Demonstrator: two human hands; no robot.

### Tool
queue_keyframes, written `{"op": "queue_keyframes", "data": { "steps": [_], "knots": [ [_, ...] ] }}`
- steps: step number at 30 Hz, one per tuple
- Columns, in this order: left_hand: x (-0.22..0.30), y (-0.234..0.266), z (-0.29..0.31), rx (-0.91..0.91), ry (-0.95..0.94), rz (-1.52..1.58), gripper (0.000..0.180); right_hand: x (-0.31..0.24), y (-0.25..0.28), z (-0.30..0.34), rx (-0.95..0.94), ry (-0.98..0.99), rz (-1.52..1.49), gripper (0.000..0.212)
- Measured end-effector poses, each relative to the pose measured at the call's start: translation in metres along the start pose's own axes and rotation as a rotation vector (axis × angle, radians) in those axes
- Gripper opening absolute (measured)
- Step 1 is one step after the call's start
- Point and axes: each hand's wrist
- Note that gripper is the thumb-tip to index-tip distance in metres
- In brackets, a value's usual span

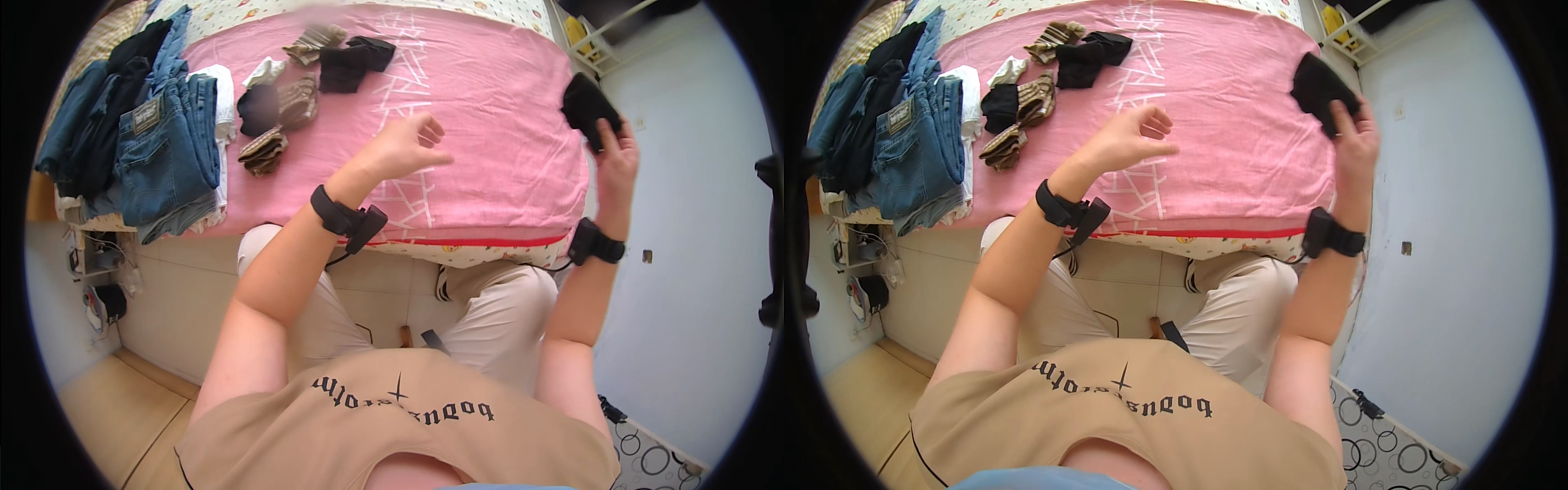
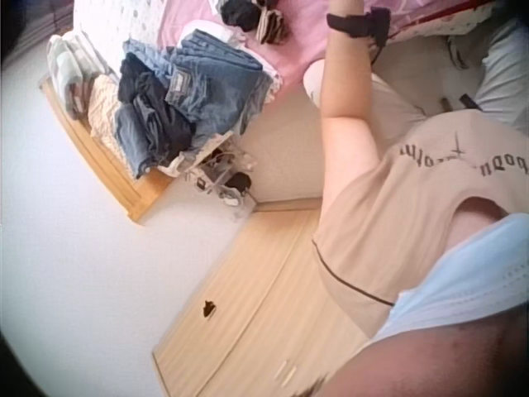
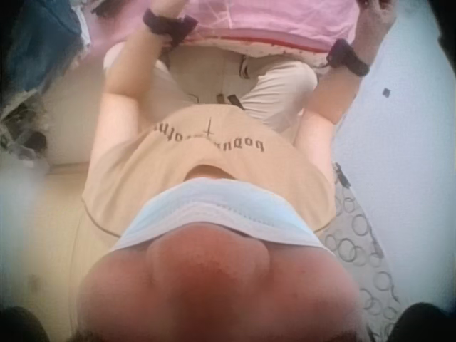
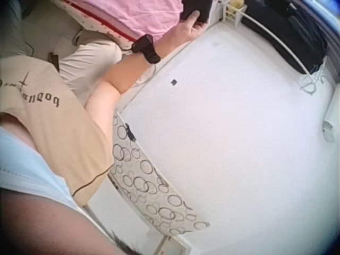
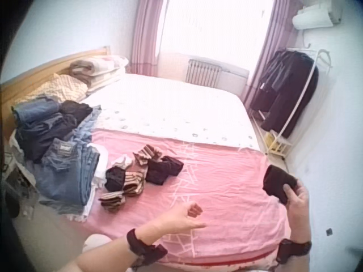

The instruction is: The person folds multiple pairs of socks and a plaid shirt on a bed. They handle each item one at a time, folding socks into small bundles and folding the shirt into a compact rectangle.

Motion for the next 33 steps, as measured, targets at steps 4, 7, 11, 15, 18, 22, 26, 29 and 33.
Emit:
{"op": "queue_keyframes", "data": {
  "steps": [4, 7, 11, 15, 18, 22, 26, 29, 33],
  "knots": [
    [0.003, 0.006, 0.023, -0.099, 0.073, -0.664, 0.089, -0.062, 0.037, -0.081, 0.072, 0.125, 0.001, 0.039],
    [0.006, 0.002, 0.036, -0.178, 0.048, -0.886, 0.089, -0.102, 0.046, -0.165, 0.009, 0.107, -0.125, 0.035],
    [0.01, 0.001, 0.042, -0.309, 0.079, -0.862, 0.088, -0.078, -0.042, -0.261, -0.356, 0.079, -0.086, 0.036],
    [0.01, 0.001, 0.04, -0.33, 0.078, -0.803, 0.071, 0.026, -0.236, -0.285, -0.566, -0.202, -0.183, 0.038],
    [0.006, -0.003, 0.038, -0.27, 0.081, -0.798, 0.063, 0.105, -0.345, -0.253, -0.671, -0.312, -0.036, 0.039],
    [0.003, -0.003, 0.041, -0.239, 0.07, -0.801, 0.06, 0.157, -0.397, -0.214, -0.548, -0.212, 0.488, 0.049],
    [0.006, -0.001, 0.042, -0.255, 0.104, -0.767, 0.061, 0.133, -0.374, -0.2, -0.46, -0.196, 0.522, 0.07],
    [0.011, 0.0, 0.039, -0.293, 0.11, -0.783, 0.065, 0.098, -0.3, -0.177, -0.411, -0.168, 0.469, 0.087],
    [0.011, -0.009, 0.04, -0.263, 0.075, -0.858, 0.088, 0.053, -0.115, -0.124, -0.449, -0.156, 0.522, 0.066]
  ]
}}
Point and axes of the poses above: each hand's wrist, its own z-axis away from the middle knuckle, its own y-axis out of the back of the hand, x = y × z, and after that the axes turned 12 degrees about z, right-handed
